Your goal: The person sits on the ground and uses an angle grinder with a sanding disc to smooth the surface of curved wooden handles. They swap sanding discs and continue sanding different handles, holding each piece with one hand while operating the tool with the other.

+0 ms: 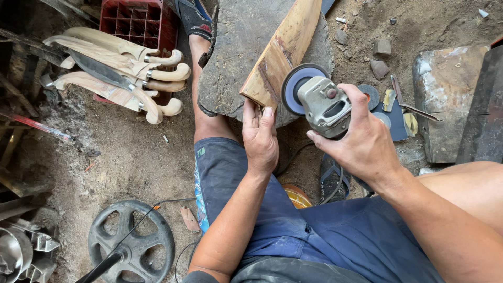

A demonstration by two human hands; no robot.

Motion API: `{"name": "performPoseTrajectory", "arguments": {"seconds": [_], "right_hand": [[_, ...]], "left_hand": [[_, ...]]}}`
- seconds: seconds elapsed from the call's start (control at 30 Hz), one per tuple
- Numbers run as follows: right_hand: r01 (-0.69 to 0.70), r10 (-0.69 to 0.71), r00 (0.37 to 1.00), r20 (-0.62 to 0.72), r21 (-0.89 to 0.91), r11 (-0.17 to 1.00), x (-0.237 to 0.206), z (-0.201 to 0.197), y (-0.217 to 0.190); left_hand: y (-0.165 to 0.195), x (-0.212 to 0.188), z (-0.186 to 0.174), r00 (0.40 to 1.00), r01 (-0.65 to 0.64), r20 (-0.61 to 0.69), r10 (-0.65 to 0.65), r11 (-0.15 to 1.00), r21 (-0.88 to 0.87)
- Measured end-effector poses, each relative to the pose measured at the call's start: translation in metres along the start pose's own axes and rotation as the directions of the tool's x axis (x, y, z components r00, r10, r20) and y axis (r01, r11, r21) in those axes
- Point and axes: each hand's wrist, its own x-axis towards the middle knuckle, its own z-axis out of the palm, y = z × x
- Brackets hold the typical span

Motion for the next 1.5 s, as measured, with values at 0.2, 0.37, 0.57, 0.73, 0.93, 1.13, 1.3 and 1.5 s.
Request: {"name": "performPoseTrajectory", "arguments": {"seconds": [0.2,0.37,0.57,0.73,0.93,1.13,1.3,1.5], "right_hand": [[-0.014,0.014,1.000,0.009,-0.027,1.000,0.000,0.000,-0.001],[0.025,-0.026,1.000,-0.017,-0.064,0.998,0.000,-0.001,-0.003],[-0.004,0.003,1.000,-0.009,-0.078,0.997,0.001,-0.002,-0.004],[-0.017,0.016,1.000,-0.022,-0.071,0.997,0.003,-0.005,-0.003],[-0.092,0.090,0.996,0.024,0.058,0.994,0.006,-0.012,-0.002],[-0.160,0.155,0.985,0.077,0.054,0.986,0.005,-0.006,-0.005],[-0.162,0.160,0.986,0.044,0.044,0.986,0.010,-0.009,-0.001],[-0.046,0.045,0.999,0.019,0.067,0.997,0.008,-0.008,0.000]], "left_hand": [[-0.004,-0.002,0.002,1.000,-0.016,-0.005,0.016,0.998,0.066],[-0.003,-0.002,0.002,1.000,-0.024,0.000,0.024,0.993,0.113],[-0.002,-0.003,0.004,1.000,-0.026,0.010,0.025,0.988,0.152],[0.000,-0.003,0.005,1.000,-0.029,0.011,0.028,0.992,0.123],[0.003,-0.003,0.009,1.000,-0.014,-0.002,0.014,1.000,-0.008],[0.005,-0.001,0.009,1.000,0.023,-0.019,-0.024,0.999,-0.035],[0.003,-0.002,0.008,1.000,0.007,-0.010,-0.007,1.000,-0.025],[0.001,-0.002,0.007,0.999,0.003,-0.032,-0.004,1.000,-0.011]]}}
